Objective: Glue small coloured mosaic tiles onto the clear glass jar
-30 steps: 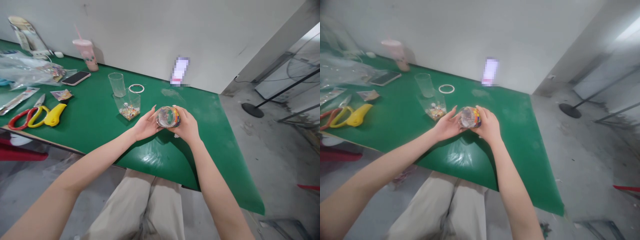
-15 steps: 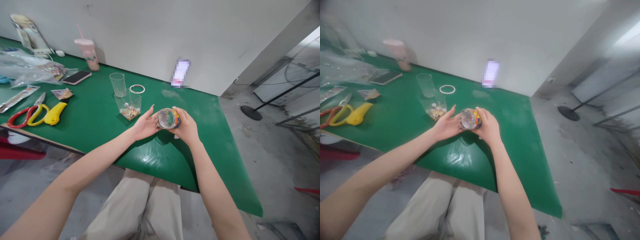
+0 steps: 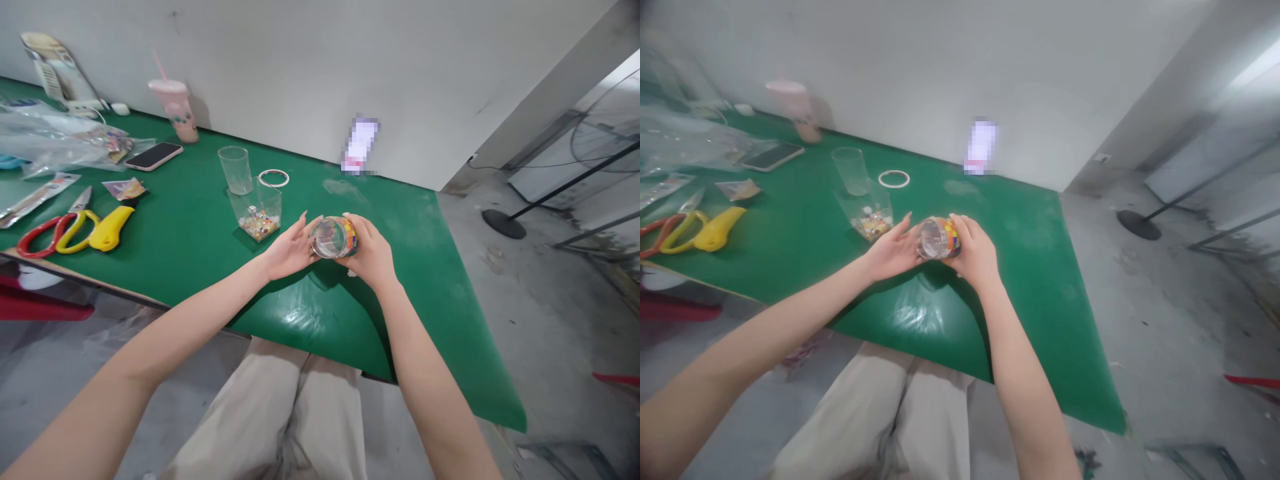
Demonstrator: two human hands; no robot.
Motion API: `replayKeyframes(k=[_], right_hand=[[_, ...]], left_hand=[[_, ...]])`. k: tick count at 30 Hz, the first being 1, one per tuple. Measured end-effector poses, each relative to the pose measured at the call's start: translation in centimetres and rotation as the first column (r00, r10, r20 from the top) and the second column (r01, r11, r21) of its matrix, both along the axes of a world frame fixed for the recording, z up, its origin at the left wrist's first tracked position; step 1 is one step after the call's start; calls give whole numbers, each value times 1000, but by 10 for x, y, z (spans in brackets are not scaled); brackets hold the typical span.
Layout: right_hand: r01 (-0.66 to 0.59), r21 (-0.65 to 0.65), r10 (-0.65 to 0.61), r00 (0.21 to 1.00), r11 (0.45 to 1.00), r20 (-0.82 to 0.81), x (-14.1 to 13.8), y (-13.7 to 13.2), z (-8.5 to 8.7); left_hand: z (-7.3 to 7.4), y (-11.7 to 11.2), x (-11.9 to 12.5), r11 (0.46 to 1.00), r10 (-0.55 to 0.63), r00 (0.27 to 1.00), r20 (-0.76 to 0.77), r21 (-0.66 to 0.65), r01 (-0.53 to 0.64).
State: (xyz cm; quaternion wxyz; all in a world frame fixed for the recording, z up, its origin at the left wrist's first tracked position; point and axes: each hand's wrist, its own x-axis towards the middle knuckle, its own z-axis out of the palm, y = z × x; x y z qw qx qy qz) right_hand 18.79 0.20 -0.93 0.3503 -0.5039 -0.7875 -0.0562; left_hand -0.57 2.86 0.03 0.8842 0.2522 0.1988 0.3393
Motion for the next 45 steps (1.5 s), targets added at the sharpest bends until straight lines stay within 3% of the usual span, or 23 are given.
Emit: replayKeyframes(k=[10,13,14,16,19,21,23,27,31,33,40,45], right_hand=[[11,128,7,991,992,-136,0,0,-1],[9,69,14,948,998,-318,-4,0,2],[8,21,3,899,1000,-437,-6,0,3],[-71,-123,-35,715,990,-698,-10,-1,7],[-382,-259,-108,375,887,-921,-12,-4,15],[-562,-254,-130,251,788,-959,-10,-7,20],[-655,-236,-131,206,718,-970,-7,-9,22],[-717,-215,-54,240,664,-969,-1,-10,19],[-686,-346,4,453,640,-892,4,-9,16],[-662,-401,-6,515,633,-857,5,-8,15],[-670,-404,-83,457,623,-886,5,-7,6],[-624,-373,-28,490,687,-871,1,-6,1]], left_hand=[[5,-1,-1,998,47,999,11,45,-48],[2,0,0,996,43,998,-35,75,-40],[1,0,0,995,46,997,-59,93,-40],[-1,2,0,988,69,991,-115,142,-52],[-2,3,0,973,106,977,-184,223,-64],[-1,4,-1,963,119,971,-209,264,-61],[1,2,-2,954,124,970,-208,295,-58],[1,-2,-4,941,116,984,-136,333,-65],[1,-5,-4,932,111,989,-94,355,-71],[2,-7,-3,918,111,989,-97,391,-65],[8,-17,-1,837,122,973,-198,547,7],[4,-17,2,807,136,959,-249,590,39]])
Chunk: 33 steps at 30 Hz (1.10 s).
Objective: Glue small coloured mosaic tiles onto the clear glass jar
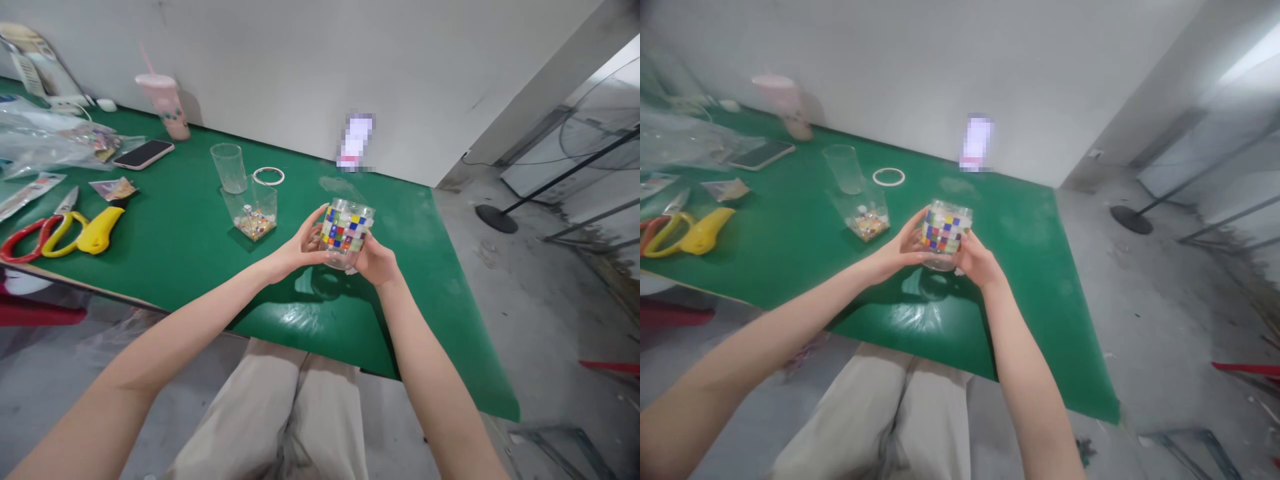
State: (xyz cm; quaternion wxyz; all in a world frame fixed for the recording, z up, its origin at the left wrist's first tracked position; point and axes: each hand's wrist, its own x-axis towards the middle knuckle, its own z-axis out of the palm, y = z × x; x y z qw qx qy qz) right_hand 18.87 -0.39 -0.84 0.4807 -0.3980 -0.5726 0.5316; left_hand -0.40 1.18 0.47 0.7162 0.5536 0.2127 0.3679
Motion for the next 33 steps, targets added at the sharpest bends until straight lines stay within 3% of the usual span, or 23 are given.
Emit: replayKeyframes(k=[7,15,24,33], right_hand=[[-70,-3,70,997,998,32,-8,1,-4],[-174,-109,158,977,979,-142,-15,-2,-6],[-110,-221,83,988,969,-131,-19,-3,-3],[-105,-184,96,994,977,-57,-20,-2,-2]], left_hand=[[-3,0,3,997,61,998,-36,-54,-63],[-4,-3,5,995,76,997,18,-60,-75],[-8,-5,9,992,127,990,-53,26,-126],[-6,-4,9,992,119,993,-17,-51,-119]])
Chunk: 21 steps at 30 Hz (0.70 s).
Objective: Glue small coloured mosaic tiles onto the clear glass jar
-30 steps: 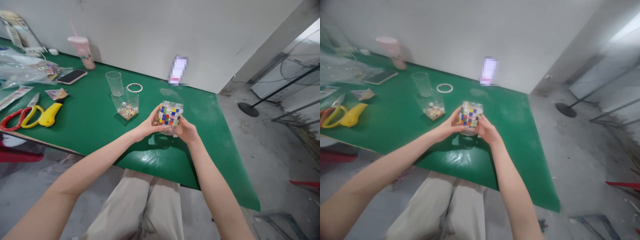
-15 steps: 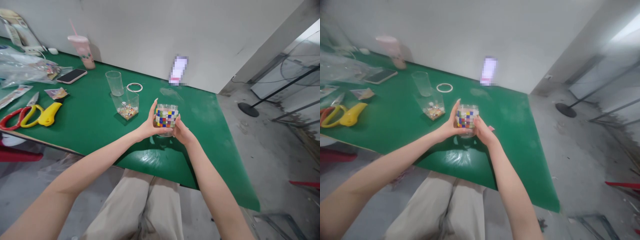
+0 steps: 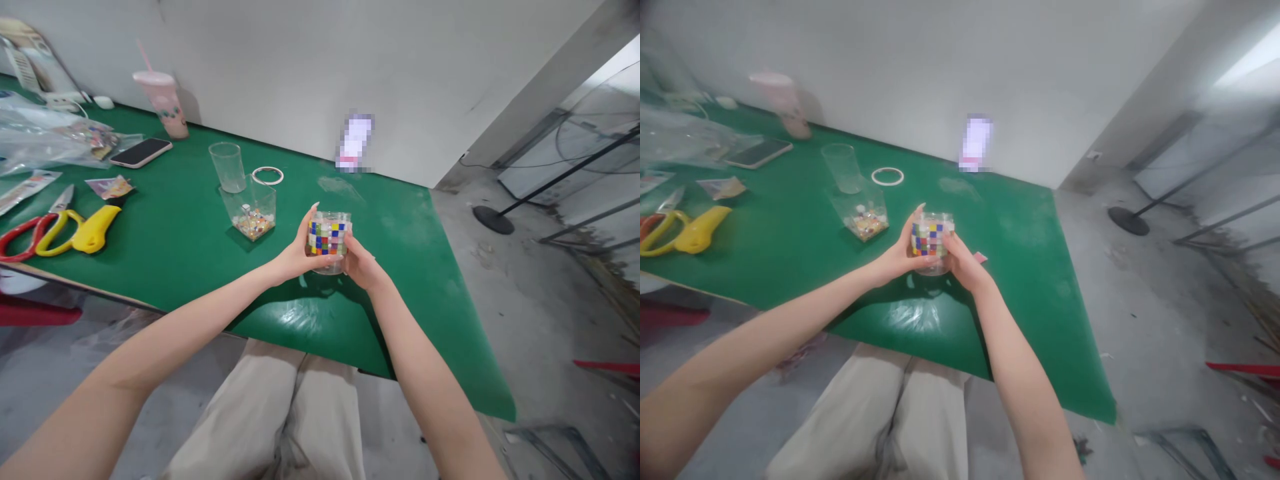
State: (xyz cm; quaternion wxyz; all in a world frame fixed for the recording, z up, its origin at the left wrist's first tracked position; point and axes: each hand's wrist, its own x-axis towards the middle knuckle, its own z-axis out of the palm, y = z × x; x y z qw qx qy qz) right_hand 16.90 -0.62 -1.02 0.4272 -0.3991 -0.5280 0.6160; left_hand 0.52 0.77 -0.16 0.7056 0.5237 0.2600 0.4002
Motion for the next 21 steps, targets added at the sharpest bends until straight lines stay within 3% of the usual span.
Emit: replayKeyframes(k=[13,21], right_hand=[[-16,-33,15,999,999,-33,0,0,-2],[47,-85,-68,962,995,-266,-6,1,-2]], left_hand=[[0,-1,-2,998,-24,996,-89,51,29],[-6,4,-3,993,-41,994,-97,107,52]])
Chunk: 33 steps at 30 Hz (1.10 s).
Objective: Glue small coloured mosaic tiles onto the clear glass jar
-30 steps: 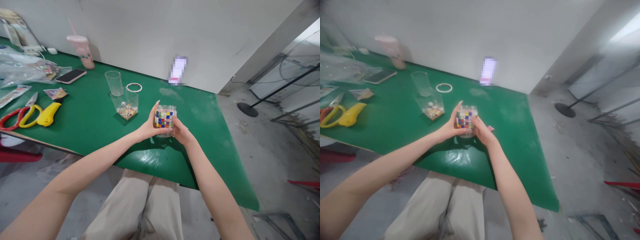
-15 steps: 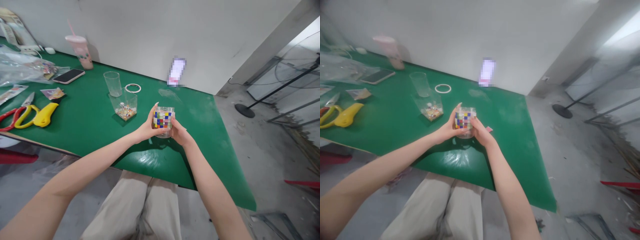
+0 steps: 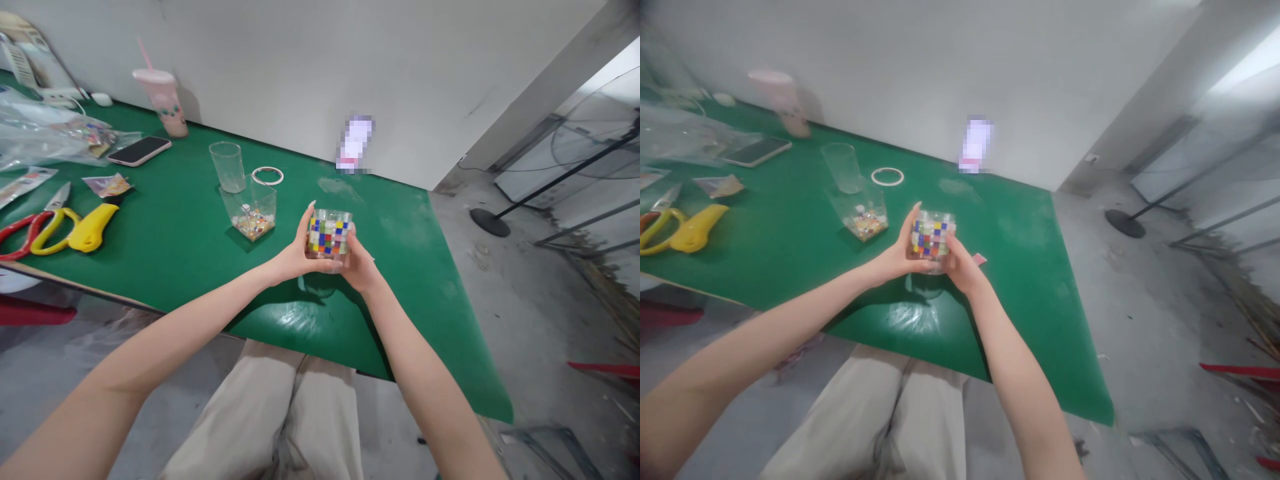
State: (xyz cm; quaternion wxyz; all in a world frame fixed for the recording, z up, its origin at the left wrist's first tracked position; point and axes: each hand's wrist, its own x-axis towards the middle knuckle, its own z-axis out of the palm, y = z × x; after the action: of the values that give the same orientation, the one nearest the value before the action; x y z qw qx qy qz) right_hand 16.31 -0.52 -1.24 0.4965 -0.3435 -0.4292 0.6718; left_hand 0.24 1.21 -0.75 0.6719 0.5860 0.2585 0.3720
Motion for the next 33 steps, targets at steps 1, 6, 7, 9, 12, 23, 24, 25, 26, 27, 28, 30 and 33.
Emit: replayKeyframes(k=[1,6,7,9,12,23,24,25,26,27,28,30,33], right_hand=[[20,-38,-21,999,999,-49,0,1,3],[16,-171,-61,964,985,-261,5,4,20],[-3,-166,-44,959,986,-280,7,4,22],[-34,-156,-12,958,987,-286,9,4,25],[-59,-150,15,961,987,-276,8,2,25],[-2,-104,-8,995,995,-98,2,-2,21],[1,-108,-11,996,994,-87,1,-2,20],[10,-114,-19,997,993,-79,-1,-3,19],[31,-120,-40,996,992,-74,-3,-3,19],[68,-123,-77,995,990,-68,-5,-3,18],[118,-124,-126,990,985,-63,-8,-3,17],[220,-116,-227,972,969,-55,-13,-3,15],[294,-92,-298,954,952,-42,-17,-2,10]], left_hand=[[-1,1,0,1000,-16,1000,11,15,16],[-3,6,0,992,-52,998,38,115,47],[-3,6,0,992,-49,998,34,116,45],[-3,6,-1,994,-32,999,20,109,30],[-2,7,0,997,11,1000,23,79,-13],[-6,10,3,998,62,995,80,-33,-59],[-7,10,3,997,70,994,84,-30,-67],[-6,10,3,996,84,993,81,-33,-82],[-5,9,3,994,103,992,75,-46,-100],[-3,9,2,991,126,990,68,-63,-122],[0,9,2,987,149,987,63,-77,-144],[3,10,0,979,196,978,63,-60,-193],[4,11,-3,965,225,971,76,124,-233]])
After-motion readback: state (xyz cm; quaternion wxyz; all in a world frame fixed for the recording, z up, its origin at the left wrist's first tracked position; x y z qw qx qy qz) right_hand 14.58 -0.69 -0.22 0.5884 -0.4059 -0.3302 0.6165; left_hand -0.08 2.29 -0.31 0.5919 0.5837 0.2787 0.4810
